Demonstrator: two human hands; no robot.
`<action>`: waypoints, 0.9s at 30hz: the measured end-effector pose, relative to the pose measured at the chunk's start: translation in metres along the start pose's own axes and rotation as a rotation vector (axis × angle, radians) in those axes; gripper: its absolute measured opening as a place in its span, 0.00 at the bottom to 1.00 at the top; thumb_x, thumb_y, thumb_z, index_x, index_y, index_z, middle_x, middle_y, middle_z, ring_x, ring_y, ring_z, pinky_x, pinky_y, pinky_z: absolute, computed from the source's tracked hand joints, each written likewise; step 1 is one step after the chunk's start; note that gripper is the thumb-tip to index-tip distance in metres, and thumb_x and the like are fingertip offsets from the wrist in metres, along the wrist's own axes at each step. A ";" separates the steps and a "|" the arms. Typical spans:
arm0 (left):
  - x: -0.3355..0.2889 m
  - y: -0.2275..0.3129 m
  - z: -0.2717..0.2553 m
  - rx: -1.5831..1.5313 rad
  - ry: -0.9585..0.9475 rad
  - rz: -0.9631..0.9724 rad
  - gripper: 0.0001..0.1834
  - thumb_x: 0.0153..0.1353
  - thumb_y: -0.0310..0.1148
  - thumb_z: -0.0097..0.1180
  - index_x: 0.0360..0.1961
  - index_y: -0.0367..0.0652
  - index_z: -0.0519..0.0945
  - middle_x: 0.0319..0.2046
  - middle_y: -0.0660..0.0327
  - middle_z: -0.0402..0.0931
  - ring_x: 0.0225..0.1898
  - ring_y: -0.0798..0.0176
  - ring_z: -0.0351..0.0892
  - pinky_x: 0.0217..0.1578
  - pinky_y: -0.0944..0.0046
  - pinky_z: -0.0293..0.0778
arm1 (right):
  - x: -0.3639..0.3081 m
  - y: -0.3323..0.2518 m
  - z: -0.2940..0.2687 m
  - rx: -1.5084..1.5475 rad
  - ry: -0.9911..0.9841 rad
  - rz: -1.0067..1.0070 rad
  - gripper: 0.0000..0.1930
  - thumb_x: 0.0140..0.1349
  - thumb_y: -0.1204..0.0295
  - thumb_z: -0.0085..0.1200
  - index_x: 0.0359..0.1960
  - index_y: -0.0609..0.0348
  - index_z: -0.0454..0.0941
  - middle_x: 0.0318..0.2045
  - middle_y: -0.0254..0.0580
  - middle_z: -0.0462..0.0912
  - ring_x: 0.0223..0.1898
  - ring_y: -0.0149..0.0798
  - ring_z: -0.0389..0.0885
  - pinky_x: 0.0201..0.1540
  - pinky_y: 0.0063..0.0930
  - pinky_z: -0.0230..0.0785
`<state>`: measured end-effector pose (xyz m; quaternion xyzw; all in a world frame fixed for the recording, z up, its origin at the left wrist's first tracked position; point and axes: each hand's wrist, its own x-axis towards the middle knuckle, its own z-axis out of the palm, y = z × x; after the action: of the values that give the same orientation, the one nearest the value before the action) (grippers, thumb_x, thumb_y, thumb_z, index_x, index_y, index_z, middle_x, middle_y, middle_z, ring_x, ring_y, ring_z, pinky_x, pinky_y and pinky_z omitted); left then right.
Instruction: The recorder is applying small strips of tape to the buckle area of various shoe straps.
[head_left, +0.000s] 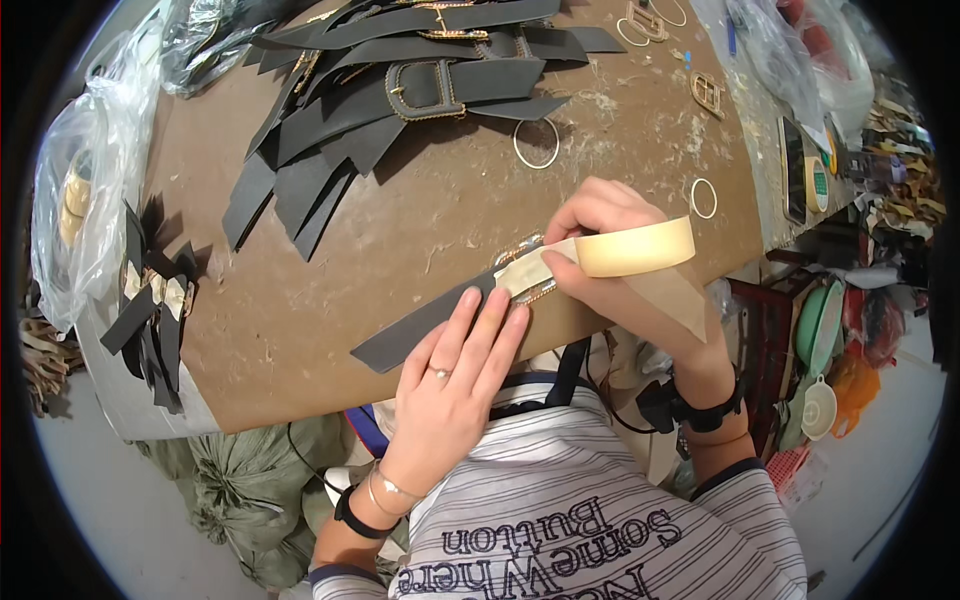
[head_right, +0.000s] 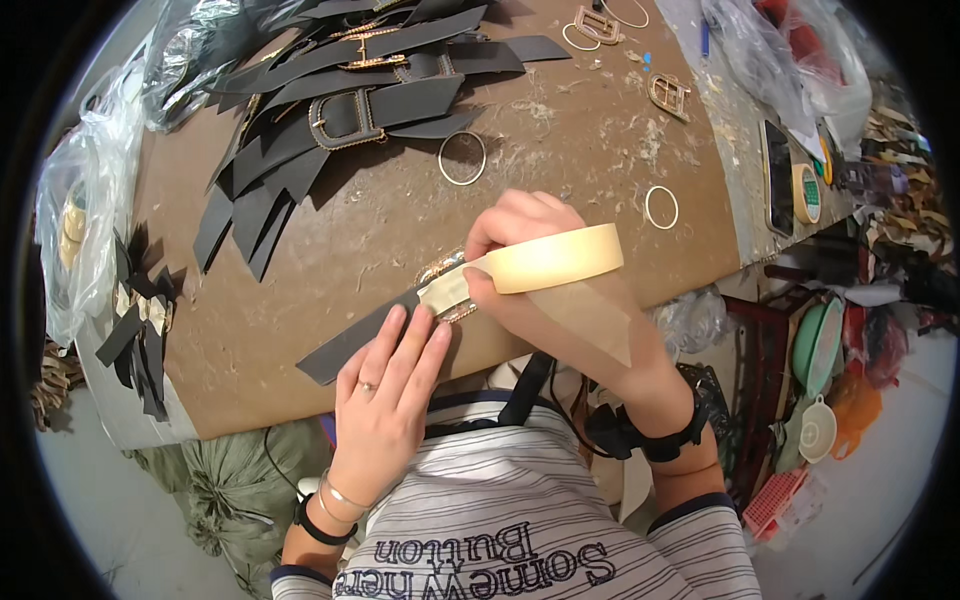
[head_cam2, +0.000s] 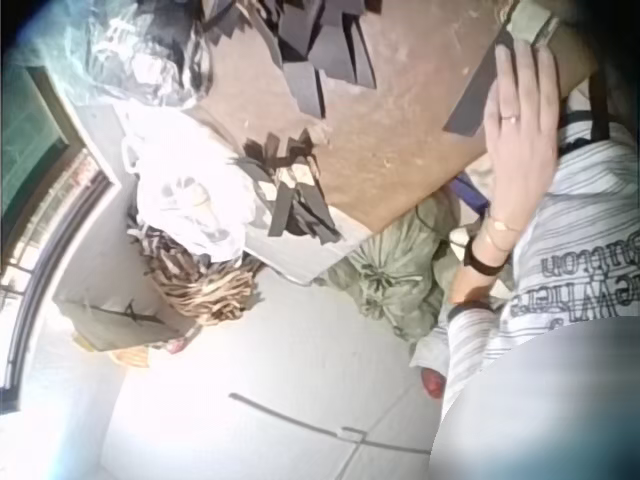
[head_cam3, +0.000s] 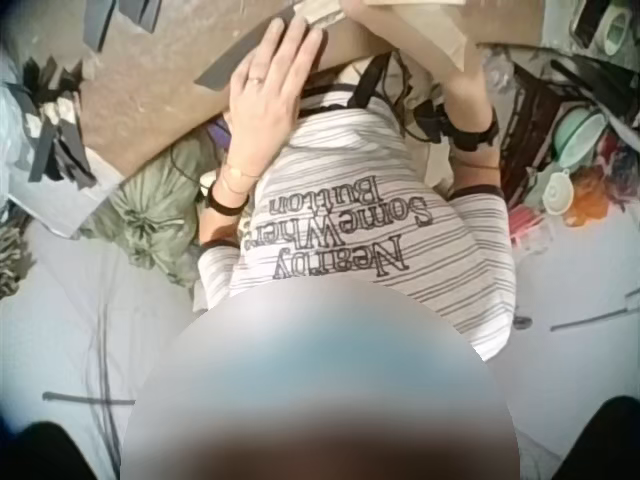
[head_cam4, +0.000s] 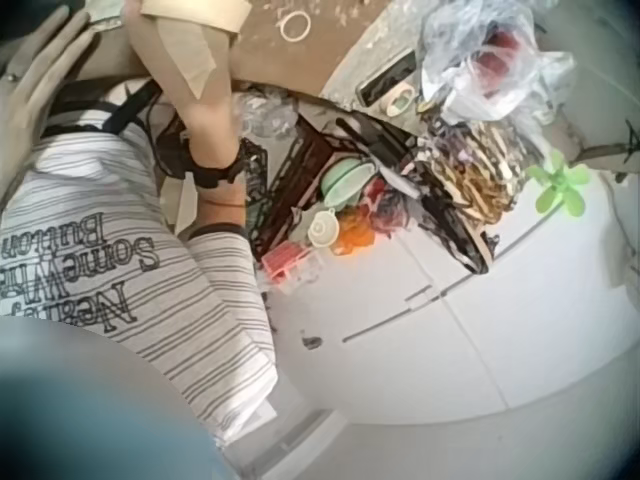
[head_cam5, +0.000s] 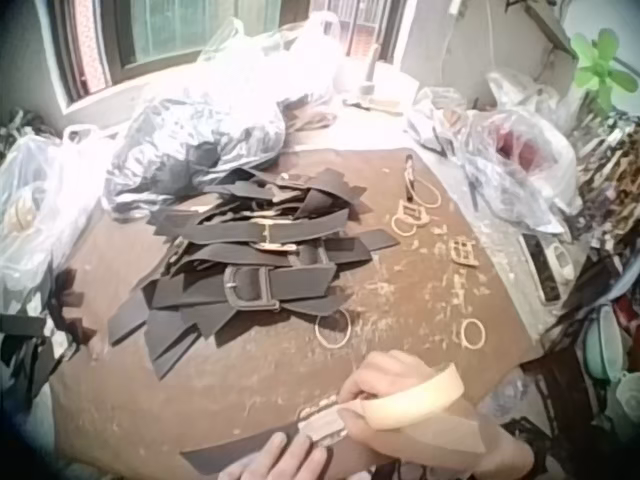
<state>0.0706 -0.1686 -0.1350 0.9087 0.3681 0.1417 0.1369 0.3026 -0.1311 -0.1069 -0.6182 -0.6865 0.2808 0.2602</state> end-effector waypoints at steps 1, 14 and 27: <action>-0.003 0.001 -0.003 0.001 -0.003 -0.003 0.27 0.58 0.22 0.59 0.61 0.44 0.79 0.63 0.60 0.77 0.60 0.58 0.79 0.52 0.58 0.69 | 0.000 0.000 0.002 -0.007 0.007 -0.010 0.06 0.53 0.75 0.64 0.31 0.60 0.80 0.31 0.39 0.79 0.37 0.43 0.78 0.42 0.33 0.70; 0.071 0.009 0.020 -0.333 0.364 -0.511 0.08 0.53 0.26 0.69 0.28 0.44 0.79 0.32 0.59 0.69 0.35 0.53 0.72 0.34 0.54 0.70 | -0.004 0.001 0.018 -0.016 0.065 -0.031 0.06 0.51 0.76 0.61 0.30 0.56 0.77 0.32 0.38 0.77 0.38 0.46 0.75 0.45 0.36 0.67; 0.070 0.013 0.018 -0.225 0.358 -0.459 0.10 0.53 0.29 0.71 0.35 0.43 0.82 0.33 0.60 0.72 0.36 0.54 0.72 0.39 0.57 0.69 | -0.042 0.028 0.007 0.238 0.465 -0.283 0.15 0.51 0.84 0.66 0.39 0.55 0.77 0.36 0.38 0.79 0.39 0.43 0.78 0.49 0.41 0.77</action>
<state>0.1341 -0.1307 -0.1363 0.7415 0.5640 0.3048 0.1979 0.3214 -0.1710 -0.1316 -0.5291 -0.6502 0.1711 0.5177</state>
